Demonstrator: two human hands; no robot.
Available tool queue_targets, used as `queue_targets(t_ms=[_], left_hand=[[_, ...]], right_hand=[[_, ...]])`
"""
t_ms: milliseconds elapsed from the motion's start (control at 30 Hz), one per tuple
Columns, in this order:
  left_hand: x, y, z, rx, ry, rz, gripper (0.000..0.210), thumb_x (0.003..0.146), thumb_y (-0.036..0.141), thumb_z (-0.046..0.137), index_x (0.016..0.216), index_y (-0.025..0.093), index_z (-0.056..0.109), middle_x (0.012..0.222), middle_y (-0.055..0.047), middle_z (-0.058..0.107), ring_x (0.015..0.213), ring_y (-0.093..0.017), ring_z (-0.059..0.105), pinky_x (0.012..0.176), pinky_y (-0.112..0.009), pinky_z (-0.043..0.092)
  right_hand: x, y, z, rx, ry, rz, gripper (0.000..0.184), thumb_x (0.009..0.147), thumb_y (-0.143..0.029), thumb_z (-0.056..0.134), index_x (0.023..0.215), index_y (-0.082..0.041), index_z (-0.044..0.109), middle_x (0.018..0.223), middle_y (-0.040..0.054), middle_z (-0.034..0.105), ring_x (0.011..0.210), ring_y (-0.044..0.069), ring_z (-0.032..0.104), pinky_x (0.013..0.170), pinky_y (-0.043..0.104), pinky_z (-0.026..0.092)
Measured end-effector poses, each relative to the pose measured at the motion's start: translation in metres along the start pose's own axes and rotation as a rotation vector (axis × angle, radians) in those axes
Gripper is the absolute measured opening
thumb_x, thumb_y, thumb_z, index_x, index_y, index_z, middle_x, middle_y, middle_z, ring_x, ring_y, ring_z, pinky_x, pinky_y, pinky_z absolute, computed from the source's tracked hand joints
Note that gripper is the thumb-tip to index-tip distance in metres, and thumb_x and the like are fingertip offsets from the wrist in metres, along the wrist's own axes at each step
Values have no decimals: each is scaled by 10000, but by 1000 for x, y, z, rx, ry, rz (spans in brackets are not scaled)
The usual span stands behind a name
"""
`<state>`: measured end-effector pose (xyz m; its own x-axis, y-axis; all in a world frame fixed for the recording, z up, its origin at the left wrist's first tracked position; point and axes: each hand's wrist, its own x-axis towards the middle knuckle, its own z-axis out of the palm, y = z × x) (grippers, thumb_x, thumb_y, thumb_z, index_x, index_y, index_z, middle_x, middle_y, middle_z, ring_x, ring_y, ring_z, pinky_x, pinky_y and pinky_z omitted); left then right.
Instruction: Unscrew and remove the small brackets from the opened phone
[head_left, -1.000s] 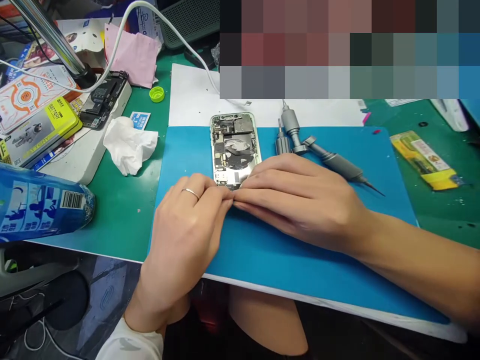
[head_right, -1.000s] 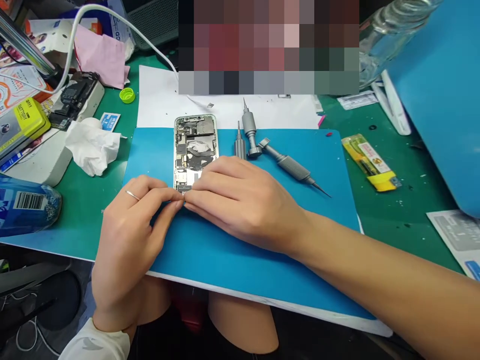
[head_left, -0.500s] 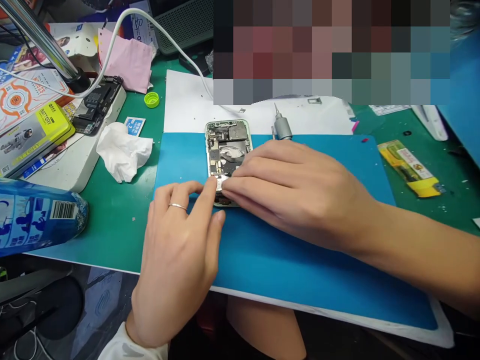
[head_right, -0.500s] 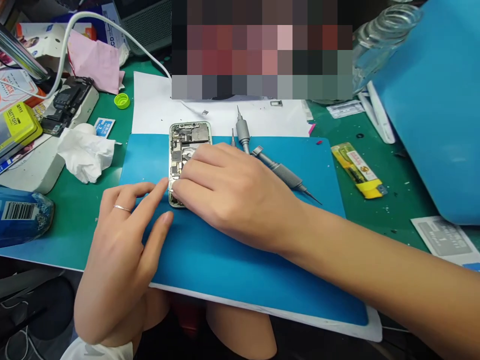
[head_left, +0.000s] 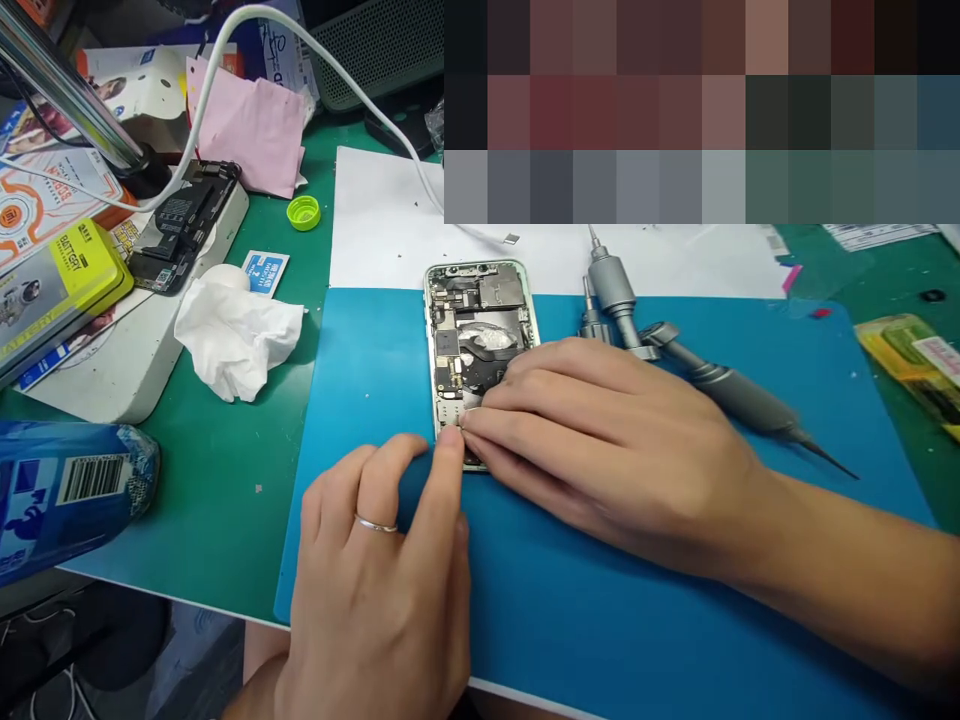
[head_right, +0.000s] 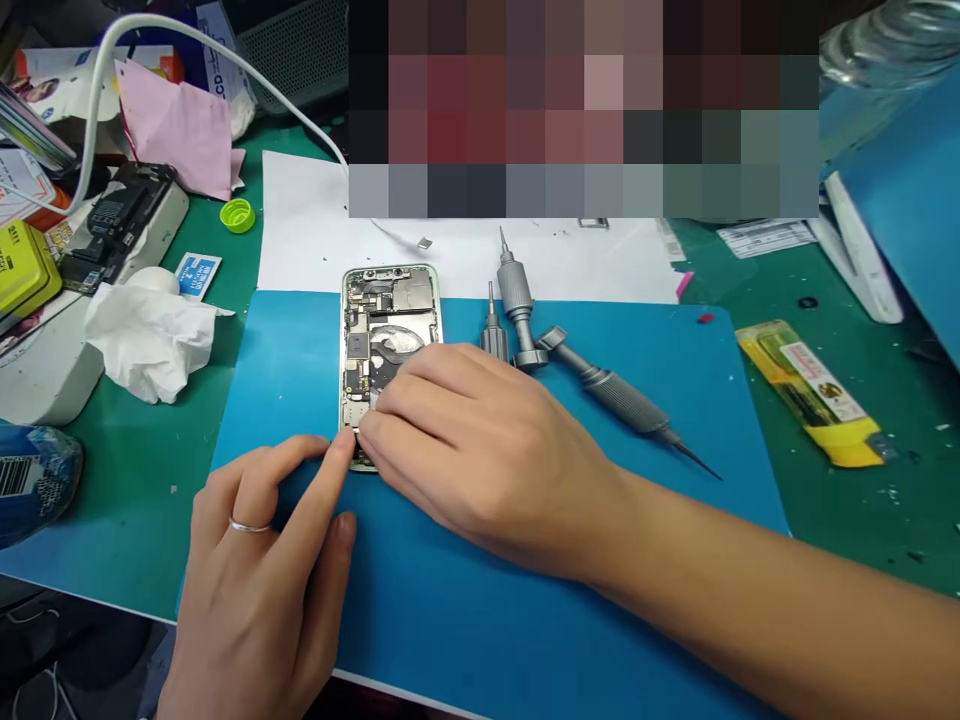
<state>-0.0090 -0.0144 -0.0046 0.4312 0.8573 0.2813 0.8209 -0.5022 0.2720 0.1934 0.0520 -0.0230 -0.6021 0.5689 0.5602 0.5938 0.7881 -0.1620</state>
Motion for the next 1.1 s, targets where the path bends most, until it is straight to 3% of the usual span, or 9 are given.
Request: queue_targets(t_ms=[267,600,1100], left_hand=[[4,1,1,69,-17,5,427,997,225,521,1405,162,632,1256,-150,689,1079,-320,604,843,-502,480],[5,1,0,87,-26,9,433,1000,267,521,1412,178,619,1229,-142,711,1067,-319,612,844,-488,458],[4,4,0,42,-73,15,402,1075,287,486,1405,87,601,1290,-160,603,1164,-302,529,988,-440,365]], right_hand=[[-1,1,-3,-8,-46,10,43,928,-144,686,910,-166,718,885,62,753,846,218,628,786,378,559],[-2,3,-4,29,-41,77,64,959,-172,655,918,-192,701,882,52,752,851,215,629,785,388,555],[4,2,-4,24,-45,93,25,922,-123,697,904,-135,712,851,64,708,839,206,599,791,358,515]])
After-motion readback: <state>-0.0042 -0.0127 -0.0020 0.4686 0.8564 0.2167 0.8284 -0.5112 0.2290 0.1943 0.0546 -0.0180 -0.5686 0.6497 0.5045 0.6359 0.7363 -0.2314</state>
